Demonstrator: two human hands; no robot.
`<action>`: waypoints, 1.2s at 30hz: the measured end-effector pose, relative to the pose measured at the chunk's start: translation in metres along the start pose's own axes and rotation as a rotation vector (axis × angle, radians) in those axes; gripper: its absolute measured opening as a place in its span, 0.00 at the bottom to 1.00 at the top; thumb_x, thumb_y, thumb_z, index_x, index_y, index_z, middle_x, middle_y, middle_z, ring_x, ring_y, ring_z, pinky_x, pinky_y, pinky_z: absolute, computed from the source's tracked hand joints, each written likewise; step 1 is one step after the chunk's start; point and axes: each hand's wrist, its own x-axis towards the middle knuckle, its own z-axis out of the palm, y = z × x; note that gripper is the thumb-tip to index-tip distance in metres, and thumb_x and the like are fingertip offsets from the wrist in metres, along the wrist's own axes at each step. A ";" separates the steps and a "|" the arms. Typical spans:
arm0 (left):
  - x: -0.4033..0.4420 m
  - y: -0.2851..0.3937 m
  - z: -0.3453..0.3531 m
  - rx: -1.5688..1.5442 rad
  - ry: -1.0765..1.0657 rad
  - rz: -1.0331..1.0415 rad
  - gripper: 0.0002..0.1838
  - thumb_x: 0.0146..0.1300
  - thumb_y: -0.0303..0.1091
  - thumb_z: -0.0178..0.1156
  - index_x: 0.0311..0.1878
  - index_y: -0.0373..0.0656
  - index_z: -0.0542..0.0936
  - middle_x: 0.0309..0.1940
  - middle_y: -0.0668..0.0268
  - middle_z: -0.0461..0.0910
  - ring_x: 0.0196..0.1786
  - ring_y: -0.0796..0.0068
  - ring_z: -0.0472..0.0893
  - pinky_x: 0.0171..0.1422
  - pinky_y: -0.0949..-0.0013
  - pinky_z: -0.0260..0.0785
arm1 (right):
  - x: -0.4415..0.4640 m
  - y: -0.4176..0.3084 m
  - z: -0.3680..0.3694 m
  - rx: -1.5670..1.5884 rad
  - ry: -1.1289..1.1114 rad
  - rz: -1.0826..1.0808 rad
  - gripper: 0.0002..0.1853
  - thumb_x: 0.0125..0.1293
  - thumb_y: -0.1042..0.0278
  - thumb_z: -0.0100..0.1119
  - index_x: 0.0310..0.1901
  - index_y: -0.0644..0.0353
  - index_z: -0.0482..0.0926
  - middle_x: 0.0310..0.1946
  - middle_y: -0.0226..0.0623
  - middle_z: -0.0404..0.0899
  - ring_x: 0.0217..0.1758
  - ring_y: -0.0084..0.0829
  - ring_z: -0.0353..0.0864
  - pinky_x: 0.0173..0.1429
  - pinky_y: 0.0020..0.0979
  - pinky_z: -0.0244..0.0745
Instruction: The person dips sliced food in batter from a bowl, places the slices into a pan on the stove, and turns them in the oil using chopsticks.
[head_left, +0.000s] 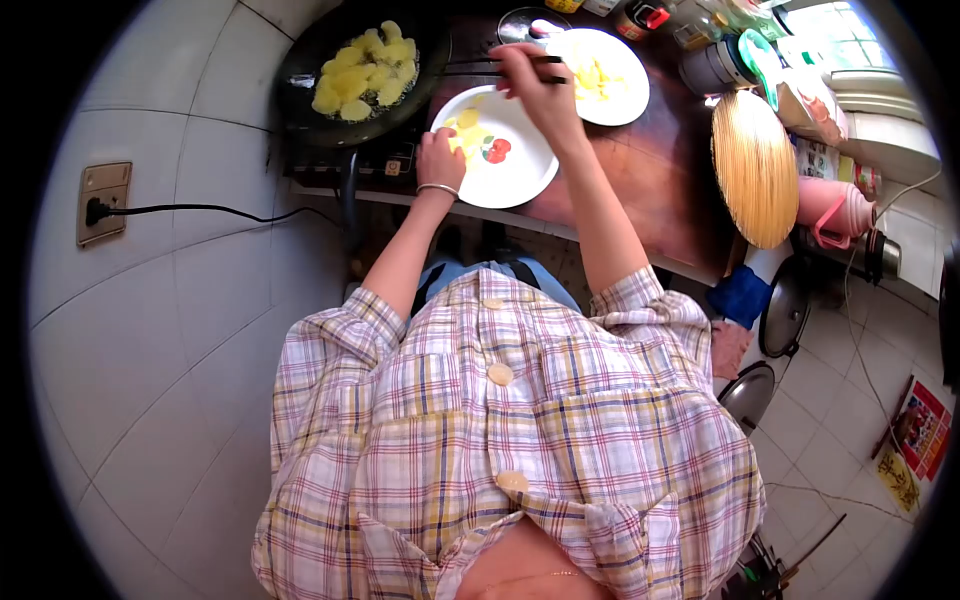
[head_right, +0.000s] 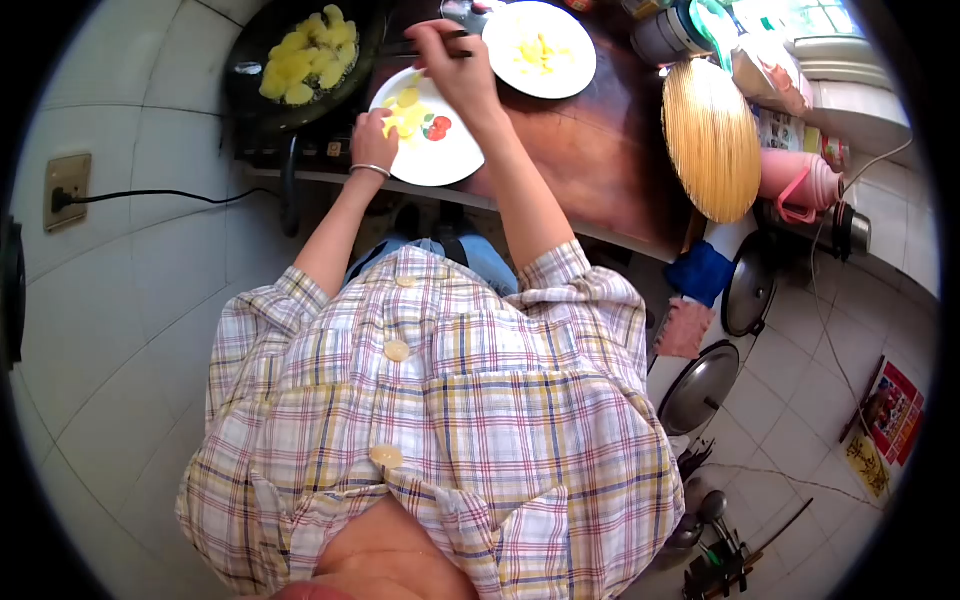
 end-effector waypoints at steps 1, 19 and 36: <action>-0.005 0.003 -0.008 0.022 0.050 -0.026 0.17 0.50 0.29 0.62 0.46 0.45 0.74 0.42 0.55 0.73 0.47 0.53 0.74 0.51 0.58 0.68 | -0.008 -0.002 -0.016 0.035 0.106 0.024 0.09 0.65 0.70 0.52 0.36 0.65 0.81 0.22 0.31 0.79 0.21 0.18 0.77 0.26 0.18 0.70; -0.054 0.011 0.004 -0.286 0.043 -0.351 0.31 0.44 0.23 0.61 0.56 0.42 0.65 0.41 0.54 0.72 0.46 0.55 0.73 0.51 0.57 0.67 | -0.101 0.092 -0.008 -0.191 0.167 -0.001 0.04 0.63 0.75 0.56 0.36 0.65 0.79 0.25 0.35 0.78 0.22 0.22 0.78 0.26 0.21 0.71; -0.015 -0.005 0.015 -0.209 0.092 -0.284 0.17 0.53 0.31 0.59 0.49 0.44 0.77 0.42 0.56 0.79 0.45 0.54 0.77 0.50 0.58 0.70 | -0.138 0.060 0.002 -0.133 0.110 0.071 0.04 0.63 0.77 0.54 0.38 0.66 0.78 0.28 0.38 0.77 0.22 0.23 0.78 0.27 0.21 0.70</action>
